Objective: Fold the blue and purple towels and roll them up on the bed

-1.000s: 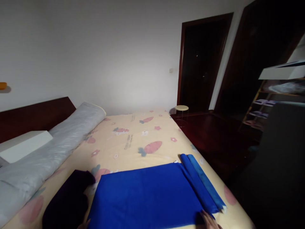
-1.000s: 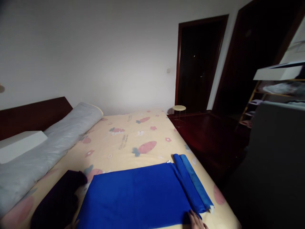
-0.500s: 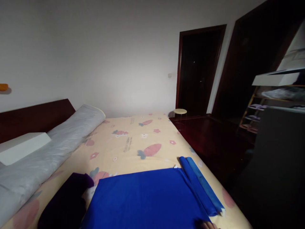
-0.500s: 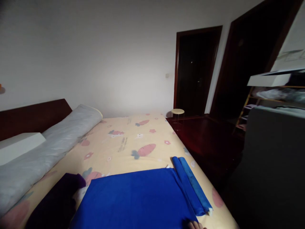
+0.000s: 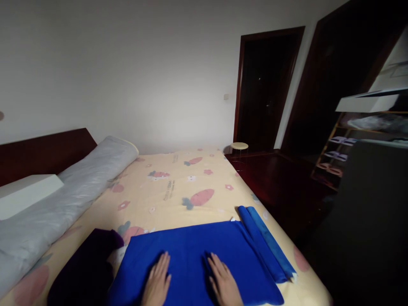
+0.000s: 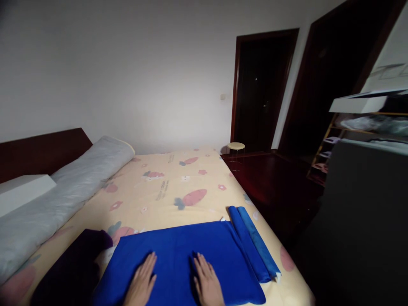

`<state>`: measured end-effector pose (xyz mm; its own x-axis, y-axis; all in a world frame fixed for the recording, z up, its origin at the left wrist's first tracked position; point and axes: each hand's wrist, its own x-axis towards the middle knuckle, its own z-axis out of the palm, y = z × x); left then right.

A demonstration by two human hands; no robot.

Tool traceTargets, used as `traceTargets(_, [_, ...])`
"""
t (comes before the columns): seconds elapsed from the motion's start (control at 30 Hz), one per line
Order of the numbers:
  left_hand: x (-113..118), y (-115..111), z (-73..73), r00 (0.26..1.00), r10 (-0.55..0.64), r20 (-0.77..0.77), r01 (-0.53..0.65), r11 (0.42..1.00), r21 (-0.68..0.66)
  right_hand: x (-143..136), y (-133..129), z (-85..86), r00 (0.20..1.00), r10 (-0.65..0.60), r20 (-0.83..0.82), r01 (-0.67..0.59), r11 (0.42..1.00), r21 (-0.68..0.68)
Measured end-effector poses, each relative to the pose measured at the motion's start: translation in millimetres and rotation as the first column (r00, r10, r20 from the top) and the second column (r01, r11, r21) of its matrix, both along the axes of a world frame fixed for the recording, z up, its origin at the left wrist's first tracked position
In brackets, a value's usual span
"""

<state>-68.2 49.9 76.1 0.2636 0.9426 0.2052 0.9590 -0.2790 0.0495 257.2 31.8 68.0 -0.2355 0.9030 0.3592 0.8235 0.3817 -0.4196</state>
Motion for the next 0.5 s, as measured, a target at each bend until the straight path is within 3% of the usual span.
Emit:
traceTargets(0.07, [58.2,6.8,-6.4,0.993,-0.113,0.024,0.116,0.986,-0.119,-46.1,11.7,0.1,0.996,0.085,-0.027,-0.087,0.993,-0.078])
traceTargets(0.1, [80.6,9.3,-9.3,0.994,-0.107,0.028,0.11,0.98,-0.169,-61.2,16.3,-1.6,0.993,0.11,-0.037,-0.113,0.987,-0.114])
traceTargets(0.17, [104.1,12.4,-14.5,0.996,-0.09,0.02,0.092,0.97,-0.226,-70.7,22.9,-7.6,0.989,0.139,-0.041,-0.144,0.975,-0.167])
traceTargets(0.2, [103.7,13.0,-16.8,0.996,-0.082,0.017,0.084,0.97,-0.228,-64.5,24.8,-11.7,0.99,0.14,-0.033,-0.143,0.973,-0.182])
traceTargets(0.3, [58.1,11.0,-23.0,1.0,-0.003,0.005,0.004,0.986,-0.169,-9.5,24.2,-27.0,1.0,0.0,0.029,0.005,0.985,-0.175])
traceTargets(0.43, [-52.7,-8.0,-29.7,0.929,0.369,-0.028,-0.37,0.926,-0.077,93.8,11.3,-49.5,0.934,-0.349,0.081,0.354,0.933,-0.061])
traceTargets(0.5, [-101.2,-24.3,-28.1,0.905,0.426,0.003,-0.426,0.905,-0.024,130.0,2.1,-57.1,0.929,-0.366,0.057,0.367,0.93,-0.01])
